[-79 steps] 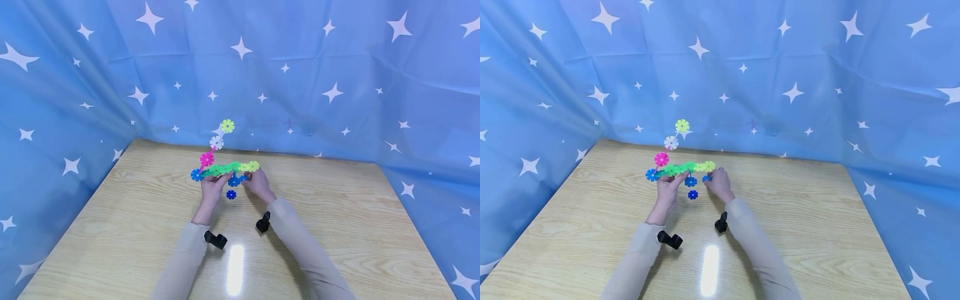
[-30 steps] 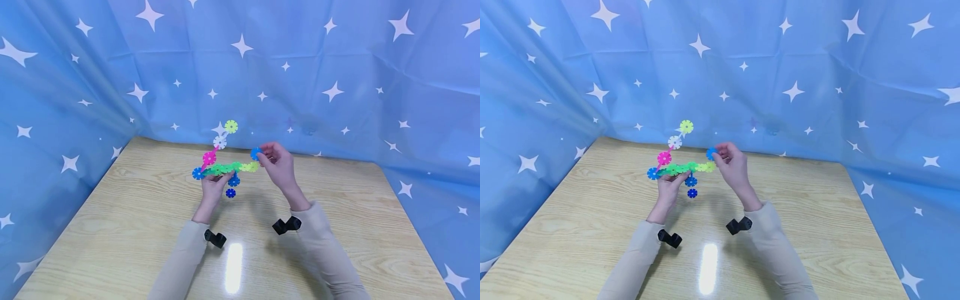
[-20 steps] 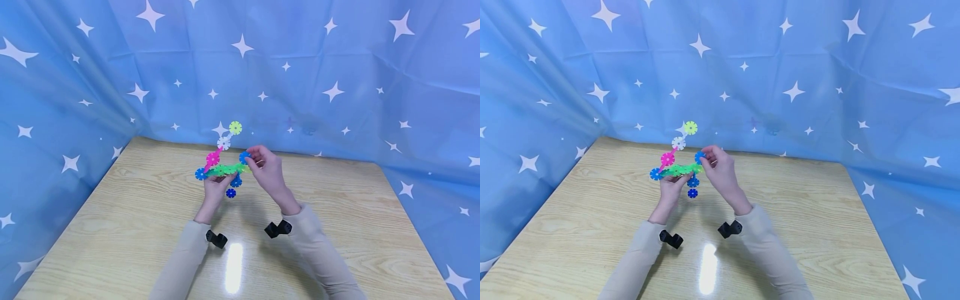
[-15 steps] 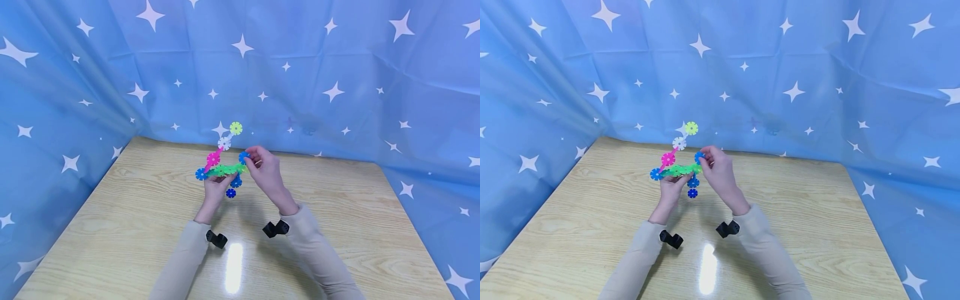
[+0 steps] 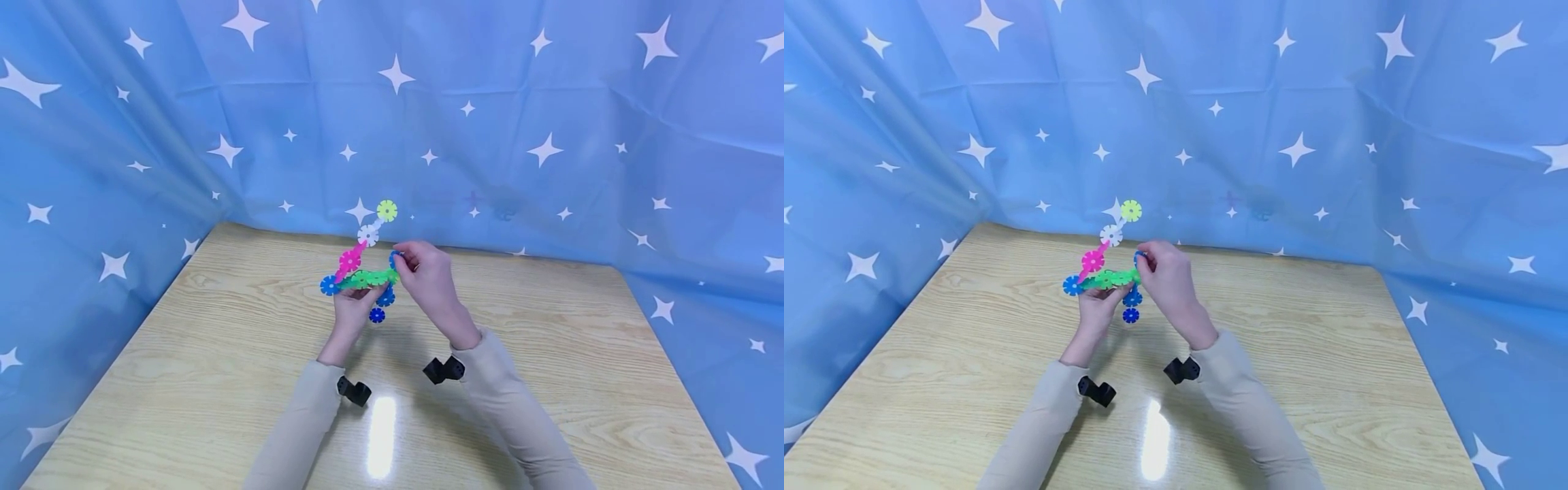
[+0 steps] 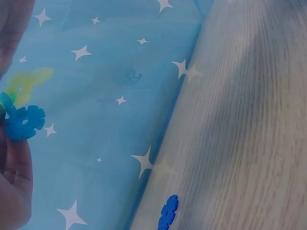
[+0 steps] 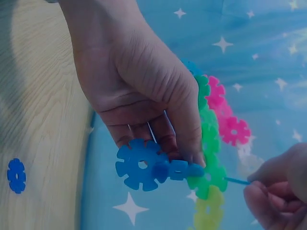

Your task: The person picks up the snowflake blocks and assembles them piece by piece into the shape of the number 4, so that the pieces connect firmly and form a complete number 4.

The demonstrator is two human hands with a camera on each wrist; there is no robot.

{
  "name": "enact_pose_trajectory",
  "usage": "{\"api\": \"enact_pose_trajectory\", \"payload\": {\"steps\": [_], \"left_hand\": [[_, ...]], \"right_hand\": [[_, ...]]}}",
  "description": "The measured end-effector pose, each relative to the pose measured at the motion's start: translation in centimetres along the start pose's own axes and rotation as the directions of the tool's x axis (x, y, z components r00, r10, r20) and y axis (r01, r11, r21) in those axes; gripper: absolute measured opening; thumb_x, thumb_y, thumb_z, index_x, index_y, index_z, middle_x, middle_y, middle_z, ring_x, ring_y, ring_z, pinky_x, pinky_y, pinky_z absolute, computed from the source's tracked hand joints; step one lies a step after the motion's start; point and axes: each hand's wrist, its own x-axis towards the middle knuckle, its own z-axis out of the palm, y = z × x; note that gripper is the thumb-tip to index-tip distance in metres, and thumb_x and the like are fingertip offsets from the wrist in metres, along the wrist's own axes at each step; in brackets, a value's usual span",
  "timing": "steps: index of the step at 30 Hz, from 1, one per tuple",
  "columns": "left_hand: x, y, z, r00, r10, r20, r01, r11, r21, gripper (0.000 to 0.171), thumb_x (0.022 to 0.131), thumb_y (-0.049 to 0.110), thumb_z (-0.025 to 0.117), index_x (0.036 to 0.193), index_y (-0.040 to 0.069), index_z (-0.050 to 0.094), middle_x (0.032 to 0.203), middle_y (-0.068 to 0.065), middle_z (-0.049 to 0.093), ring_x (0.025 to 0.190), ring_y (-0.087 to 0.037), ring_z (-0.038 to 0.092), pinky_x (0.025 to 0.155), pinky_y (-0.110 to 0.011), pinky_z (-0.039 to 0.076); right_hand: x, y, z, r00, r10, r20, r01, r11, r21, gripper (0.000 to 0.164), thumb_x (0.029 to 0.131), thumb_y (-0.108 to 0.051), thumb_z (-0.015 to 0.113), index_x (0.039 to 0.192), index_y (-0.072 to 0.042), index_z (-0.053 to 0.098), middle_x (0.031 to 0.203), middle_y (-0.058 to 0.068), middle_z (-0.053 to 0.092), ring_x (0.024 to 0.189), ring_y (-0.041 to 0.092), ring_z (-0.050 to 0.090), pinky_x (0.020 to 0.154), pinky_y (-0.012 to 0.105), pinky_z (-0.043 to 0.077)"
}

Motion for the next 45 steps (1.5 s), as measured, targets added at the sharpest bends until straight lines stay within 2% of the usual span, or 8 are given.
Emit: {"api": "enact_pose_trajectory", "payload": {"steps": [7,15,19,23,30,36,40,45], "left_hand": [[-0.2,-0.2,0.2,1.0,0.017,-0.012,-0.017,1.0,-0.011,0.021,0.081,-0.001,0.07,0.097,-0.012,0.063,0.085,0.004,0.068,0.078,-0.002,0.063,0.075,-0.018,0.055],[-0.2,-0.5,0.1,0.994,0.098,-0.039,-0.1,0.994,-0.053,0.021,0.081,-0.001,0.07,0.095,-0.014,0.063,0.08,0.006,0.069,0.072,-0.003,0.061,0.067,-0.017,0.053],[0.0,-0.2,0.4,0.983,0.177,-0.051,-0.181,0.979,-0.099,0.021,0.081,0.0,0.07,0.092,-0.016,0.061,0.077,0.005,0.069,0.07,-0.003,0.061,0.065,-0.016,0.052],[0.1,0.2,0.9,0.978,0.2,-0.067,-0.208,0.968,-0.14,0.02,0.081,-0.003,0.07,0.091,-0.018,0.061,0.078,-0.001,0.07,0.068,-0.003,0.061,0.063,-0.015,0.052],[-0.1,0.8,1.6,0.979,0.18,-0.097,-0.191,0.976,-0.109,0.014,0.08,-0.009,0.067,0.087,-0.02,0.062,0.071,0.016,0.065,0.06,-0.001,0.056,0.055,-0.012,0.047],[-0.1,1.3,2.0,0.982,0.153,-0.107,-0.166,0.977,-0.132,0.004,0.079,-0.009,0.066,0.077,-0.008,0.069,0.065,0.012,0.063,0.054,-0.002,0.051,0.05,-0.012,0.042],[-0.1,1.4,2.2,0.985,0.124,-0.118,-0.141,0.979,-0.147,0.025,0.079,-0.01,0.066,0.071,0.013,0.072,0.063,0.009,0.062,0.052,-0.002,0.05,0.048,-0.012,0.041],[-0.2,1.4,2.3,0.985,0.12,-0.123,-0.136,0.982,-0.132,0.01,0.078,-0.011,0.067,0.071,-0.005,0.069,0.061,0.01,0.061,0.051,-0.002,0.049,0.047,-0.011,0.041]], "right_hand": [[0.3,-0.3,0.2,0.998,-0.035,0.052,0.039,0.996,-0.085,0.007,0.083,0.002,0.066,0.085,0.007,0.069,0.067,0.012,0.062,0.055,0.019,0.055,0.049,0.025,0.05],[0.8,1.1,-1.3,0.949,-0.009,0.314,-0.032,0.992,0.125,0.018,0.088,-0.004,0.064,0.104,0.004,0.067,0.097,0.015,0.068,0.082,0.023,0.065,0.07,0.032,0.058],[0.9,2.0,-1.6,0.933,-0.007,0.359,-0.088,0.965,0.248,0.013,0.09,-0.006,0.063,0.101,0.0,0.065,0.112,0.015,0.066,0.1,0.026,0.063,0.085,0.04,0.054],[0.7,2.5,-1.2,0.944,-0.049,0.327,-0.085,0.92,0.382,0.01,0.088,0.002,0.062,0.097,0.005,0.062,0.108,0.02,0.065,0.097,0.03,0.064,0.086,0.039,0.054],[0.2,3.0,-0.8,0.972,-0.079,0.221,-0.061,0.823,0.565,0.013,0.081,0.017,0.061,0.093,0.014,0.059,0.096,0.03,0.063,0.087,0.041,0.064,0.078,0.032,0.058],[0.2,3.0,-1.0,0.981,-0.098,0.169,-0.02,0.812,0.584,0.013,0.079,0.021,0.06,0.09,0.013,0.059,0.091,0.031,0.063,0.083,0.042,0.064,0.077,0.032,0.058],[0.1,3.1,-1.1,0.983,-0.11,0.148,0.0,0.803,0.596,0.013,0.079,0.021,0.06,0.088,0.012,0.058,0.089,0.031,0.063,0.082,0.04,0.065,0.076,0.033,0.058],[-0.2,3.3,-1.2,0.986,-0.091,0.137,-0.015,0.78,0.625,0.012,0.078,0.021,0.061,0.087,0.013,0.058,0.088,0.028,0.064,0.082,0.024,0.068,0.074,0.033,0.059]]}}
